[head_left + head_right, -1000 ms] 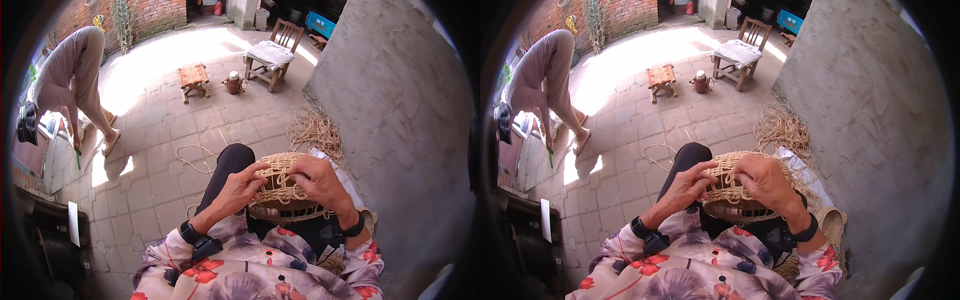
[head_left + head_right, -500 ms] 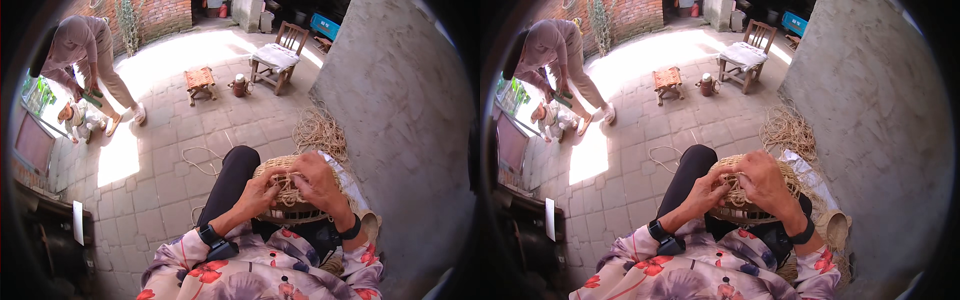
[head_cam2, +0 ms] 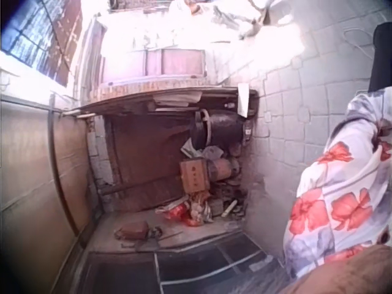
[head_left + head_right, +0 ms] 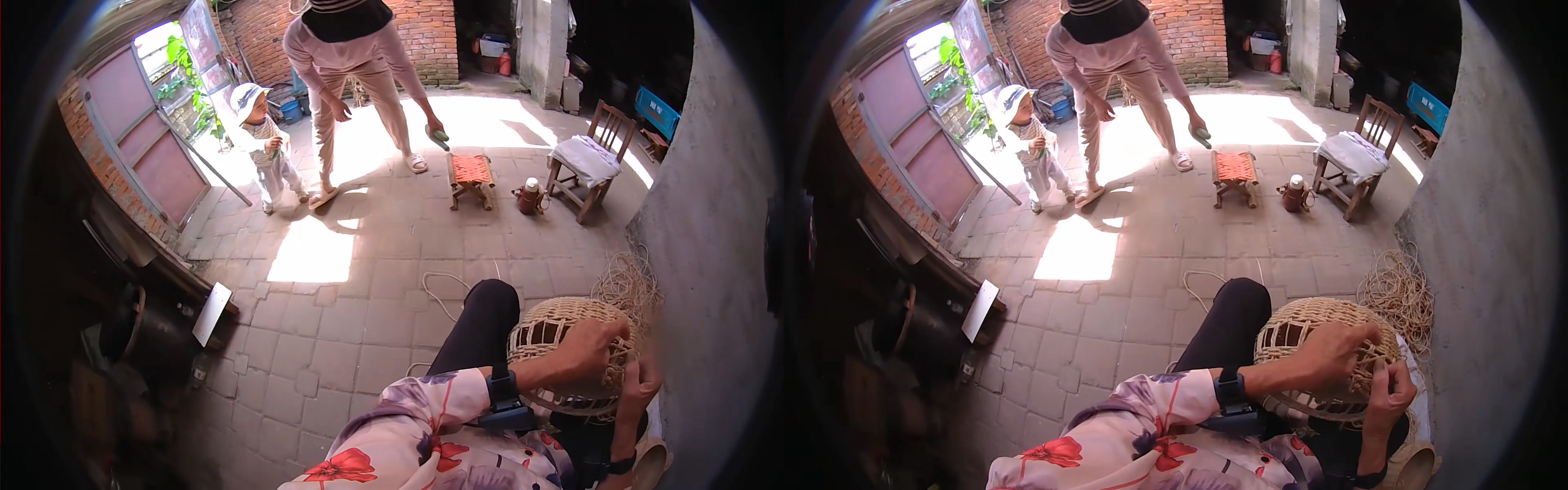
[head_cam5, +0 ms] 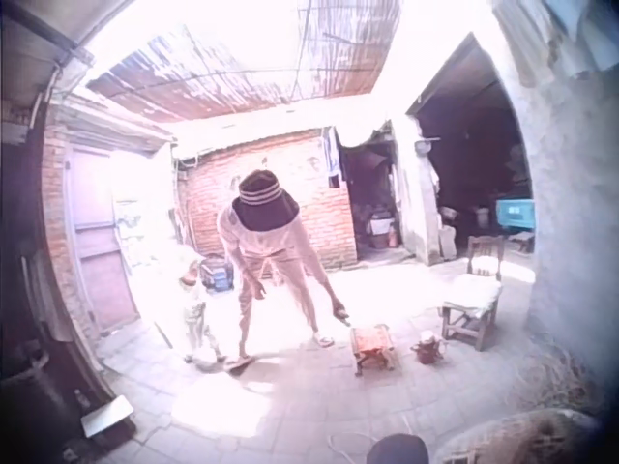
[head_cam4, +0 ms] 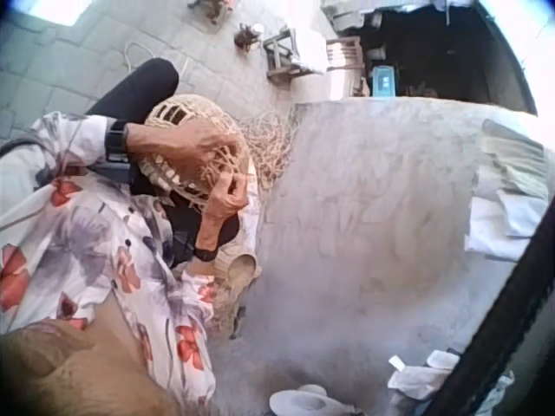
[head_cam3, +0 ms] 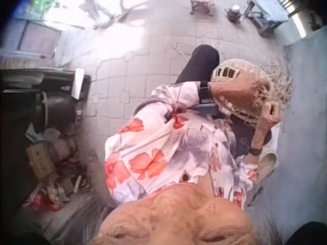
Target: The recorder is weaving a small basket using natural straw or fiber materials.
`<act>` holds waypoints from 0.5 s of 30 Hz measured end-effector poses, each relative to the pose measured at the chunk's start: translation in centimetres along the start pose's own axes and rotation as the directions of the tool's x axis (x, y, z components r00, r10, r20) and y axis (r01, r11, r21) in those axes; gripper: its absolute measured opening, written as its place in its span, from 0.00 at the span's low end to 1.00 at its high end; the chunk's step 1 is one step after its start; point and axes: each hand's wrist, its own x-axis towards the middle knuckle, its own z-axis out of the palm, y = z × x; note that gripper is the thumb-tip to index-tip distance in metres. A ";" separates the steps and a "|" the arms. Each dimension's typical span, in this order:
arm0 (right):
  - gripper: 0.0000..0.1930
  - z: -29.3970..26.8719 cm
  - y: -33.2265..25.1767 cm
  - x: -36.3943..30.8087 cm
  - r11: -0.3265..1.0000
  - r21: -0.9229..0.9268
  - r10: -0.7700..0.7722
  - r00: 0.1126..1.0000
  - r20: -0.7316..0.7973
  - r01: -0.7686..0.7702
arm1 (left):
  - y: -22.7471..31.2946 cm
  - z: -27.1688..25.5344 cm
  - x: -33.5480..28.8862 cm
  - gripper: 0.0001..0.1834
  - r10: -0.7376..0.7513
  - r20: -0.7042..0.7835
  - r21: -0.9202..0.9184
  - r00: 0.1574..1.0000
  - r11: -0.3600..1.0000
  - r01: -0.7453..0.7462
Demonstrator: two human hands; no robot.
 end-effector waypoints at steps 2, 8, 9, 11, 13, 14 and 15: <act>0.17 -0.2 2.8 -1.3 0.991 0.110 0.091 0.992 -0.090 -0.081 | 0.9 0.6 -0.1 0.22 -0.020 0.148 0.093 0.989 0.996 0.006; 0.18 -1.2 6.2 -4.8 0.911 0.289 0.308 0.951 0.000 -0.295 | -0.5 3.9 -2.2 0.21 0.012 0.248 0.093 0.969 0.995 -0.036; 0.18 -1.3 6.6 -5.0 0.928 0.276 0.262 0.965 0.002 -0.252 | -0.7 3.9 -2.5 0.19 0.044 0.202 0.057 0.978 0.997 -0.057; 0.14 -2.4 5.9 -5.1 0.983 0.070 0.170 0.985 -0.022 -0.168 | -0.2 3.6 -2.8 0.15 0.076 0.137 -0.019 0.988 0.997 -0.074; 0.12 -2.9 3.5 -3.7 0.993 -0.114 0.035 0.997 -0.061 -0.042 | -1.5 4.1 -2.3 0.12 -0.018 0.195 -0.302 0.981 0.950 0.077; 0.09 -3.5 2.6 -2.8 0.990 -0.125 -0.083 0.990 -0.117 0.068 | -1.0 2.9 -1.9 0.10 -0.106 0.316 -0.475 0.943 0.842 0.254; 0.06 -4.0 1.6 -1.9 0.973 -0.152 -0.196 0.966 -0.169 0.171 | 0.3 1.3 -1.5 0.09 -0.117 0.379 -0.498 0.918 0.810 0.309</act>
